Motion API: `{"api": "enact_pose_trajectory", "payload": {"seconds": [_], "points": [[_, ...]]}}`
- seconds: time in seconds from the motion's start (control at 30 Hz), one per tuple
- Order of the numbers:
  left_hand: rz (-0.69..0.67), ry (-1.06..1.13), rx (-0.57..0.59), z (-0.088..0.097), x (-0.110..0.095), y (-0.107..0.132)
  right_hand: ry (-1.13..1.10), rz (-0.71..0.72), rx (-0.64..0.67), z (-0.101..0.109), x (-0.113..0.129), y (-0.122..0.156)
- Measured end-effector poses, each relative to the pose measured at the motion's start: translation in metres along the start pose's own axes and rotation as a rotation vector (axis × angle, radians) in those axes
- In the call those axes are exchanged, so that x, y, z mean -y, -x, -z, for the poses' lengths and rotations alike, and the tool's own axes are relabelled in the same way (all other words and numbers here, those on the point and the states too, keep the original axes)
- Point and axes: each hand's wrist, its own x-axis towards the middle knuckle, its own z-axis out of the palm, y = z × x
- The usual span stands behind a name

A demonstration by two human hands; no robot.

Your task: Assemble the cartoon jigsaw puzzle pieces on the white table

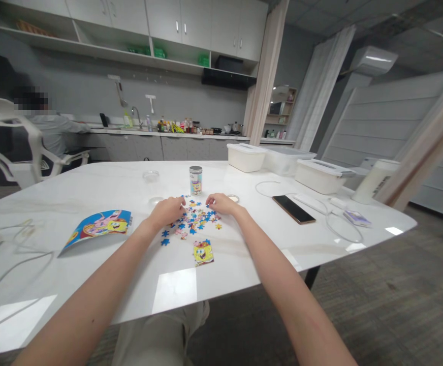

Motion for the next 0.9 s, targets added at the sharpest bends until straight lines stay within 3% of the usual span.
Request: {"api": "enact_pose_trajectory", "payload": {"seconds": [0.13,0.33,0.67,0.9], "points": [[0.021,0.099,-0.013,0.002,0.010,-0.004,0.010,0.013,-0.006,0.000,0.000,0.000],[-0.071,0.238,0.068,0.002,0.022,-0.008,0.002,0.032,-0.009,0.000,0.000,0.000],[-0.063,0.367,0.034,-0.002,0.010,-0.010,0.023,0.079,-0.040,-0.006,0.000,-0.002],[0.061,0.901,0.065,-0.001,0.000,-0.008,-0.030,0.221,-0.122,-0.011,0.006,-0.005]]}}
